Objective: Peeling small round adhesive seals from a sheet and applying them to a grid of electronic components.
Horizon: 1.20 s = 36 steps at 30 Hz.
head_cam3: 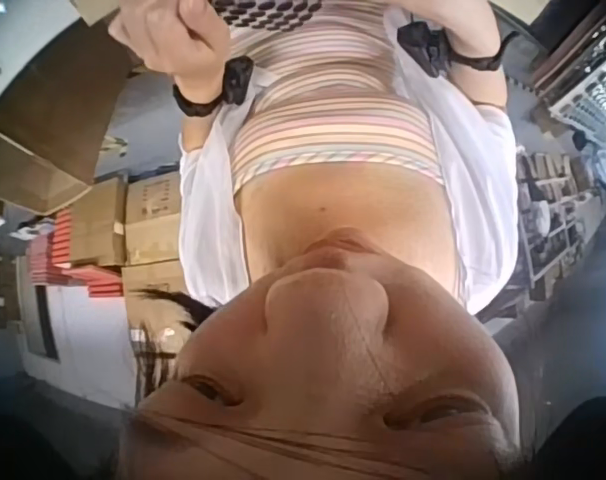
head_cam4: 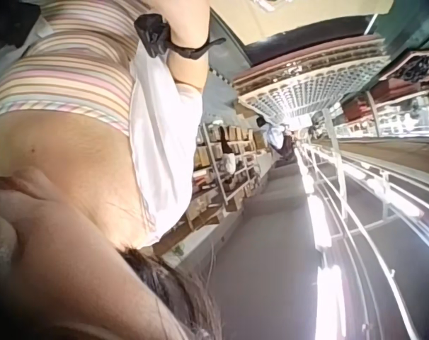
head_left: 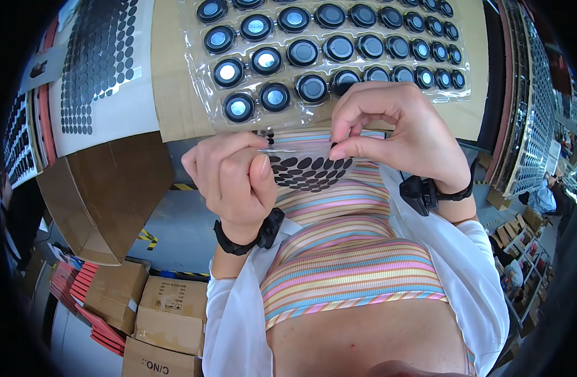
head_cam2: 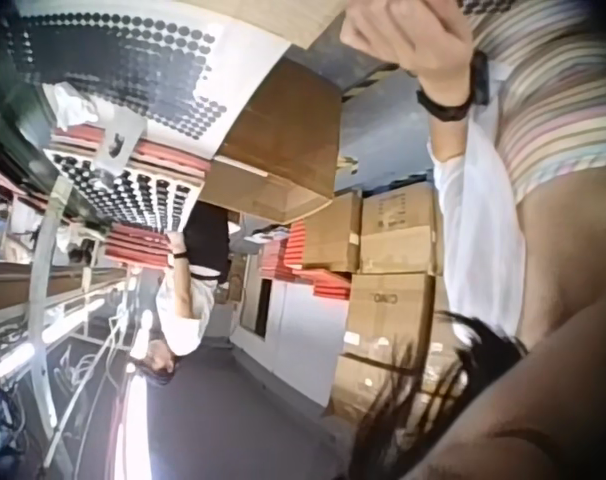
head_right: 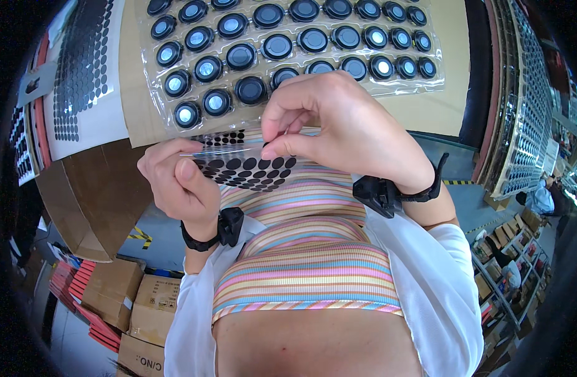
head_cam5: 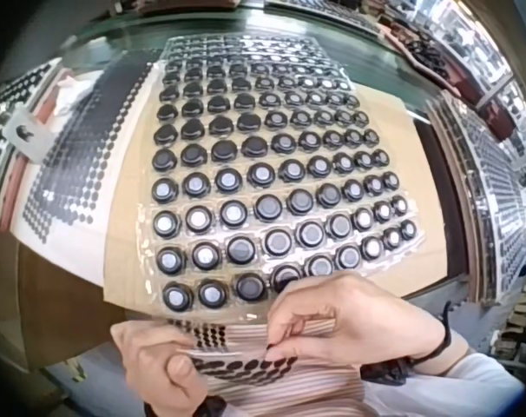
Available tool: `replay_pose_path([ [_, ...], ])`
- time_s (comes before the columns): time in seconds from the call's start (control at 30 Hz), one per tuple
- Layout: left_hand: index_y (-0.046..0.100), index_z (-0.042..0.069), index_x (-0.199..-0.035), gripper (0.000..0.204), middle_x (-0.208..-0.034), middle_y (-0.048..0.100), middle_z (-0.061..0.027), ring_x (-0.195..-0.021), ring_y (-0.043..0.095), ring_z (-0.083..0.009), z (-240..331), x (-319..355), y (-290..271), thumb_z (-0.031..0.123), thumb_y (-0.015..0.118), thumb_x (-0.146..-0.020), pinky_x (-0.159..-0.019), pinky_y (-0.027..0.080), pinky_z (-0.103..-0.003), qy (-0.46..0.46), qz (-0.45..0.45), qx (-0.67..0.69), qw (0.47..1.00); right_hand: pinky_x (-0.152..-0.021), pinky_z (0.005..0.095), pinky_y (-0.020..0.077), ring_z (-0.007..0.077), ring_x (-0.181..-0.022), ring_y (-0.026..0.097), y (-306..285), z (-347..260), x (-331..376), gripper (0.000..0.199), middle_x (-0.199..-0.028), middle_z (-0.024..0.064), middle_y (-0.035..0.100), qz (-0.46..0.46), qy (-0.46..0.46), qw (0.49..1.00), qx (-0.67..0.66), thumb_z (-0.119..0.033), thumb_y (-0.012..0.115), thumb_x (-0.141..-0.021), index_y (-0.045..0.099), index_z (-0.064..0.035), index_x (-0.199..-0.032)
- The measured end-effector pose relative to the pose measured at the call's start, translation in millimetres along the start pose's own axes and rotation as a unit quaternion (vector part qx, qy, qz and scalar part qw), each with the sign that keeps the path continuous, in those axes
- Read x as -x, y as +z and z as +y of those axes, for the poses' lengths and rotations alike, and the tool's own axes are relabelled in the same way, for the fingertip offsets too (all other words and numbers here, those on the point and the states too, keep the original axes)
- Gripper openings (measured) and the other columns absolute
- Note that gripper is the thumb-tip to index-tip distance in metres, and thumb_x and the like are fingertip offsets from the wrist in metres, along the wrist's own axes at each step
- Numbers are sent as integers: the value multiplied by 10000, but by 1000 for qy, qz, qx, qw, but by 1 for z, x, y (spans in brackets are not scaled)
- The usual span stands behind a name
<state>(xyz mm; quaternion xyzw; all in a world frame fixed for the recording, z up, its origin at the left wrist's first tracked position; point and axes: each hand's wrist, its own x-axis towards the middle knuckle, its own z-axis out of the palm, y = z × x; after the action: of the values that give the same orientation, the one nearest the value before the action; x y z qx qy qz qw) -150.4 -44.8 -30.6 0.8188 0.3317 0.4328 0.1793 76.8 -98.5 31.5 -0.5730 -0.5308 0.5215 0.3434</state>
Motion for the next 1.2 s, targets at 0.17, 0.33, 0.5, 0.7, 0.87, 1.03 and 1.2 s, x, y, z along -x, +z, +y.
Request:
replay_pose_path([
  [0.17,573,57,-885,222,-873,690,-50,-785,586,-240,-1,2,-1,191,504,-1048,-804,379,-372,-10,-15,-17,1000,-691,282,550,158,-739,671,-2,-7,-3,158,-791,46,696,-8,-17,997,68,-21,836,-758,691,12,-810],
  [0.33,585,29,-884,267,-912,702,-74,-872,578,-253,-3,5,-5,178,461,-1067,-837,383,-374,-74,-28,-61,995,-721,297,541,177,-786,678,0,-13,-12,156,-852,57,727,49,-65,995,61,-68,863,-732,727,-13,-787],
  [0.5,590,89,-825,167,-1066,747,7,-913,558,-229,-6,7,-6,182,626,-959,-886,339,-363,-40,-59,-32,997,-856,296,491,167,-989,643,13,-9,-29,168,-1039,76,711,117,-40,986,110,-65,877,-726,751,-29,-832],
  [0.7,586,106,-782,191,-1155,734,4,-968,583,-219,-7,14,-3,221,699,-884,-904,336,-369,-23,-92,-18,995,-904,316,446,192,-1029,588,27,-2,-42,145,-1073,68,667,161,-91,956,229,-99,836,-770,743,-33,-860],
  [0.87,586,99,-774,217,-1150,733,-2,-960,585,-220,-9,13,0,241,699,-894,-895,336,-381,-21,-85,-10,996,-900,361,457,249,-1021,582,31,1,-47,151,-1041,76,677,172,-103,945,257,-122,832,-756,737,-34,-834],
  [1.03,595,92,-770,225,-1134,731,-8,-967,587,-221,-10,12,0,247,701,-895,-891,334,-388,-20,-88,-14,996,-889,391,472,287,-1013,578,33,1,-49,162,-1014,82,687,179,-111,938,273,-134,831,-740,731,-29,-810],
  [1.2,597,83,-769,219,-1119,729,-7,-979,589,-224,-10,12,2,230,707,-890,-890,333,-389,-24,-89,-9,996,-902,348,453,235,-1033,582,32,3,-48,141,-1031,63,679,169,-117,932,297,-98,830,-751,739,-49,-848],
])
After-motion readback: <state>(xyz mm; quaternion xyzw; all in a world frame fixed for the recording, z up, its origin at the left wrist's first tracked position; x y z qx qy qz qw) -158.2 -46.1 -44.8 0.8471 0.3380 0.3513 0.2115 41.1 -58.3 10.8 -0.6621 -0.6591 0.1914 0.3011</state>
